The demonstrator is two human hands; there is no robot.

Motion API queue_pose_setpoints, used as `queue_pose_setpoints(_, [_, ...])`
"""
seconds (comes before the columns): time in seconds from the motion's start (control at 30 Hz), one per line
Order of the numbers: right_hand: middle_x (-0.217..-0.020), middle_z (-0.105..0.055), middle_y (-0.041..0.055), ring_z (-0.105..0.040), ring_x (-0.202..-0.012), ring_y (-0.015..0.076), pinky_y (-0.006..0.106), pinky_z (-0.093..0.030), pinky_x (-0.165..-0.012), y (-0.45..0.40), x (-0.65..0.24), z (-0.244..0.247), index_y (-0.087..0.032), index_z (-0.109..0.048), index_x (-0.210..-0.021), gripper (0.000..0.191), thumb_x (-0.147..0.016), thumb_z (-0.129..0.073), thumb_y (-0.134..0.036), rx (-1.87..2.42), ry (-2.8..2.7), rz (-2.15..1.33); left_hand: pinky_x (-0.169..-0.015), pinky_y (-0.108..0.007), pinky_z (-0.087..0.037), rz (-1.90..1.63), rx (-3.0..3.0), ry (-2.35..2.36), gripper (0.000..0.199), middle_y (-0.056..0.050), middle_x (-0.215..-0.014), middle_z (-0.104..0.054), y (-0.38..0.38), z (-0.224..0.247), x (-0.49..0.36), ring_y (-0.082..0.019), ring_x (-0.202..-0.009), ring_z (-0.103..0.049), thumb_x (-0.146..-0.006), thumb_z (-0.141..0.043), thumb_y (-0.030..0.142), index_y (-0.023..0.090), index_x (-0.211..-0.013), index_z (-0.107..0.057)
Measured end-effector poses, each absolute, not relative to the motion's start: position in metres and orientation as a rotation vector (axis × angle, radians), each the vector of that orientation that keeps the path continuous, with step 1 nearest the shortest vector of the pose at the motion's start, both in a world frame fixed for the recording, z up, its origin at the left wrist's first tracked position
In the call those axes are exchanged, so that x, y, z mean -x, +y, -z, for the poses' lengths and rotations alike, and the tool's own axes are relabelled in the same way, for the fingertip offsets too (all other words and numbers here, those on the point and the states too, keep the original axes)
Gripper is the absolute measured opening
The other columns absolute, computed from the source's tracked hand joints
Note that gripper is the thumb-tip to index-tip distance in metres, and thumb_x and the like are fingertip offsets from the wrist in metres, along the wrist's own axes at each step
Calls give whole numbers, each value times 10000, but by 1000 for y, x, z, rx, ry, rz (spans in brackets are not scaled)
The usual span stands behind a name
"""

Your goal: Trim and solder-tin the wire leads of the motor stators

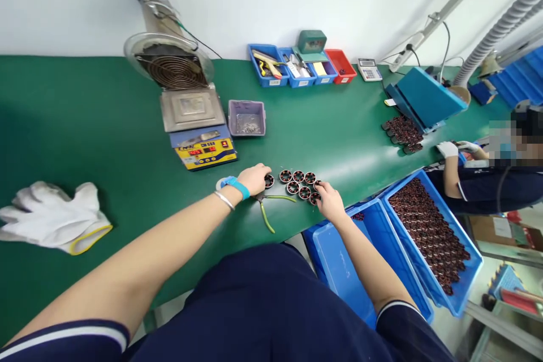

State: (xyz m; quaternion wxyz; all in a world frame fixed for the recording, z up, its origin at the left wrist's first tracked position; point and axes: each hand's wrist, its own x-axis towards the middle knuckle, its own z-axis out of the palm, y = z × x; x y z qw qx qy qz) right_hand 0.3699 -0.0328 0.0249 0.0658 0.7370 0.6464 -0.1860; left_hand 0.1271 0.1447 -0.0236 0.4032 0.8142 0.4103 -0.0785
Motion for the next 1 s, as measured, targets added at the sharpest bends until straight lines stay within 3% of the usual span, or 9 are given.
queue_pose_setpoints(0.13, [-1371, -501, 145, -560, -1157, 249, 372, -482, -959, -19, -366, -22, -145, -498, -1315, 446, -870, -490, -144, -2097, 1875, 541, -770, -321, -572, 319, -1890, 1057, 267, -89, -919, -739, 148, 34, -144, -236, -846, -697, -742, -559, 175, 135, -961, -706])
queue_pose_setpoints(0.23, [-1326, -509, 153, -614, -1030, 233, 330, -519, -830, -13, -369, -20, -159, -468, -1338, 450, -892, -426, -123, -2047, 1842, 538, -671, -275, -567, 335, -1832, 1088, 236, -57, -810, -730, 129, 34, -147, -193, -718, -691, -782, -557, 237, 138, -948, -692])
queue_pose_setpoints(0.37, [-1357, -469, 152, -646, -912, 211, 304, -522, -755, -10, -376, -20, -196, -448, -1364, 466, -908, -387, -121, -1980, 1941, 524, -882, -356, -543, 127, -2027, 1165, 327, -127, -1125, -666, 104, 28, -145, -248, -973, -657, -832, -562, 314, 135, -1094, -641])
queue_pose_setpoints(0.47, [-1438, -408, 159, -650, -944, 211, 302, -519, -774, -7, -383, -22, -217, -461, -1357, 450, -930, -353, -127, -1823, 2093, 537, -972, -409, -493, -56, -2443, 900, 378, -159, -1326, -552, 99, 23, -145, -282, -1136, -571, -898, -464, 238, 132, -1239, -585])
queue_pose_setpoints(0.6, [-1533, -324, 123, -667, -887, 187, 303, -528, -732, 1, -393, -24, -262, -417, -1394, 486, -923, -392, -147, -1637, 2212, 632, -909, -431, -514, 151, -2649, 583, 487, -133, -1464, -460, 108, 17, -154, -286, -1077, -596, -896, -452, 182, 165, -1380, -504])
queue_pose_setpoints(0.73, [-1476, -408, 124, -665, -821, 184, 313, -533, -696, 4, -403, -18, -199, -427, -1371, 504, -874, -508, -192, -1671, 2201, 722, -861, -418, -539, 310, -2632, 491, 522, -123, -1455, -470, 116, 13, -170, -280, -1039, -633, -905, -426, 180, 185, -1426, -457])
queue_pose_setpoints(0.83, [-1455, -425, 123, -656, -881, 188, 324, -529, -774, 3, -409, -12, -186, -510, -1277, 403, -875, -536, -199, -1659, 2249, 764, -817, -381, -557, 320, -2612, 493, 554, -117, -1477, -430, 116, 14, -175, -262, -1024, -648, -908, -396, 154, 227, -1457, -414])
queue_pose_setpoints(1.0, [-1512, -333, 177, -648, -991, 229, 365, -510, -834, 3, -404, -15, -229, -535, -1290, 363, -940, -444, -195, -1525, 2289, 706, -757, -361, -570, 374, -2615, 452, 559, -115, -1541, -308, 113, 21, -176, -280, -1067, -637, -912, -412, 158, 328, -1445, -421])
